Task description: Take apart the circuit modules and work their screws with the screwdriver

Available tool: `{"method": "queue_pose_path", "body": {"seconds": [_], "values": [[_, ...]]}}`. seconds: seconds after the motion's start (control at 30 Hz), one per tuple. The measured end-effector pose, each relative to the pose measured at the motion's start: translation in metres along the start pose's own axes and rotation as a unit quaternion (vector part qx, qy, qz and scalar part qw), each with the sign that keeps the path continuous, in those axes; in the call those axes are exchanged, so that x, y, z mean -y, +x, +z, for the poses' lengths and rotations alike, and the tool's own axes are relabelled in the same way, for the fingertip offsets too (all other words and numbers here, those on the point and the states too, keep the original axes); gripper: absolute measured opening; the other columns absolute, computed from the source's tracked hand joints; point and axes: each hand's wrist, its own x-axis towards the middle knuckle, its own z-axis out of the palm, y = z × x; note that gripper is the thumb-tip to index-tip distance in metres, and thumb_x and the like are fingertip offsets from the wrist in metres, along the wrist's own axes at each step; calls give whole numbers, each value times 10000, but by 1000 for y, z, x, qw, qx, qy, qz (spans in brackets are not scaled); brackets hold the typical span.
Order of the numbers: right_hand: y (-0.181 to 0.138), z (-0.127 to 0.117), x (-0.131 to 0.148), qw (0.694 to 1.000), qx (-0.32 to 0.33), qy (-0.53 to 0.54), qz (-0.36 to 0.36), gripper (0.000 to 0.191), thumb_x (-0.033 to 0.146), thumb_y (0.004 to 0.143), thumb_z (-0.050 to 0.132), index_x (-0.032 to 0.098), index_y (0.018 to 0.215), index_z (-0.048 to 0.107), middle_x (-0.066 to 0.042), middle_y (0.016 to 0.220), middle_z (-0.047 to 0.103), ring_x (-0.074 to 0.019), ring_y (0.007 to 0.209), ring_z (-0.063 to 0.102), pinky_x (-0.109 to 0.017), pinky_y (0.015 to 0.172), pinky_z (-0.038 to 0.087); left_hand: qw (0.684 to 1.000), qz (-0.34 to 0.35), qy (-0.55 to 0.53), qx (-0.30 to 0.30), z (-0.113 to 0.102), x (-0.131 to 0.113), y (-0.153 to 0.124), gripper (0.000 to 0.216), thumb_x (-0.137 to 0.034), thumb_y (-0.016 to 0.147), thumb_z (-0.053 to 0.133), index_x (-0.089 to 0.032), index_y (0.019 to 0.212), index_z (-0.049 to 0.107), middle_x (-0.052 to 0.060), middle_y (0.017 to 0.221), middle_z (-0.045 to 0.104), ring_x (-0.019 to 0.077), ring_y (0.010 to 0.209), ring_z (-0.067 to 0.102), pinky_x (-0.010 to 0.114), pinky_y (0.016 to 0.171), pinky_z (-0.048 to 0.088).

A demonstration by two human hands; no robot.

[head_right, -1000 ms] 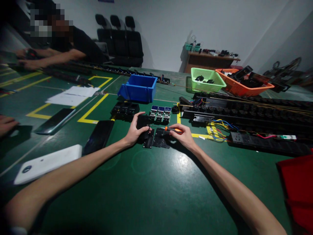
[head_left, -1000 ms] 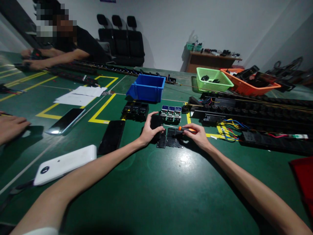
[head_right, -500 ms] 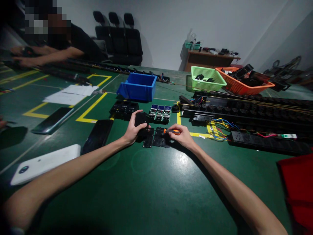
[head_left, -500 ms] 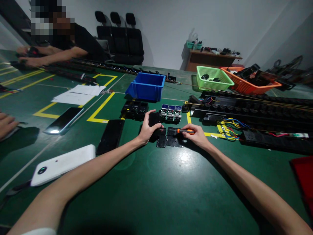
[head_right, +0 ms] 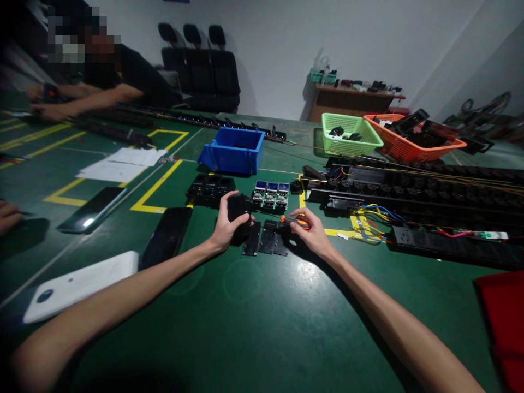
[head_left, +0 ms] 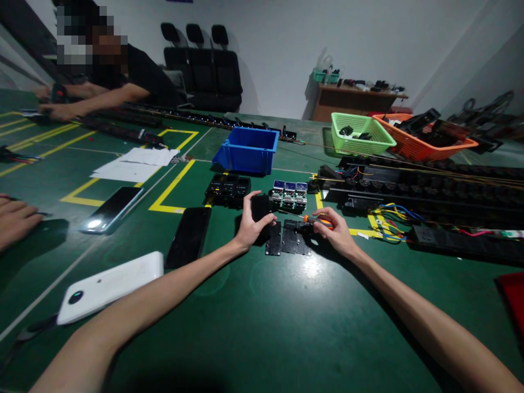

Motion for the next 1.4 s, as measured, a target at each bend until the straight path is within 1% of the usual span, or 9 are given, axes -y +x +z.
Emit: {"method": "queue_pose_path", "body": {"seconds": [0.2, 0.5, 0.7, 0.87, 0.97, 1.1, 1.2, 1.3, 1.4], "values": [[0, 0, 4, 999, 28, 14, 5, 223, 370, 843, 617, 202, 989, 606, 27, 713, 556, -83, 514, 449, -215, 478, 352, 1000, -3, 20, -2, -1, -2, 1, 745, -351, 733, 728, -293, 1326, 282, 26, 967, 569, 169, 749, 663, 400, 754, 581], [0, 1, 4, 999, 49, 22, -8, 219, 372, 855, 582, 185, 918, 677, -2, 766, 596, -95, 538, 487, -242, 517, 400, 1000, -5, 18, -1, 0, -4, -1, 735, -351, 747, 711, -285, 1329, 267, 27, 988, 556, 169, 771, 669, 403, 770, 577], [-1, 3, 5, 991, 59, -67, -100, 253, 324, 916, 483, 217, 961, 709, -33, 843, 569, -130, 637, 544, -295, 629, 472, 997, 43, 71, -4, 1, -2, -4, 727, -346, 733, 725, -285, 1324, 307, 57, 1064, 543, 196, 816, 660, 454, 839, 552], [-5, 15, 20, 963, 47, -196, -178, 236, 302, 895, 541, 231, 1041, 713, -74, 973, 570, -211, 926, 580, -372, 835, 476, 987, 99, 124, -4, 4, -5, -8, 725, -328, 727, 730, -254, 1317, 315, 59, 1065, 541, 203, 902, 635, 454, 927, 503], [-6, 31, 30, 956, 64, -231, -168, 336, 376, 842, 634, 254, 1153, 672, -75, 1013, 563, -219, 929, 579, -377, 828, 489, 986, 112, 123, 18, 7, -8, -11, 697, -335, 754, 703, -247, 1312, 294, 43, 1012, 551, 184, 862, 635, 437, 914, 502], [1, 54, 35, 959, 80, -240, -127, 499, 469, 792, 684, 269, 1244, 619, -69, 1057, 553, -211, 914, 577, -359, 796, 494, 983, 134, 122, 15, 9, -9, -12, 693, -349, 753, 704, -250, 1298, 289, 55, 1062, 536, 186, 897, 625, 418, 916, 495], [10, 65, 34, 965, 87, -226, -98, 467, 486, 784, 690, 221, 1167, 667, -65, 993, 565, -187, 842, 570, -337, 754, 479, 976, 163, 144, -14, 6, -6, -10, 689, -349, 751, 708, -249, 1292, 293, 72, 1138, 492, 188, 947, 598, 398, 918, 488], [16, 69, 35, 972, 111, -190, -85, 444, 471, 779, 701, 189, 1122, 681, -54, 942, 578, -179, 849, 568, -325, 772, 461, 964, 190, 178, -46, 2, -1, -7, 688, -355, 739, 718, -245, 1278, 305, 88, 1211, 437, 205, 1029, 562, 395, 945, 470], [17, 71, 36, 977, 109, -165, -74, 463, 447, 744, 739, 172, 1111, 673, -48, 944, 580, -178, 860, 564, -319, 775, 453, 947, 233, 212, -56, -1, 8, -6, 712, -351, 705, 743, -234, 1263, 317, 96, 1232, 414, 231, 1124, 510, 414, 991, 440]]}}
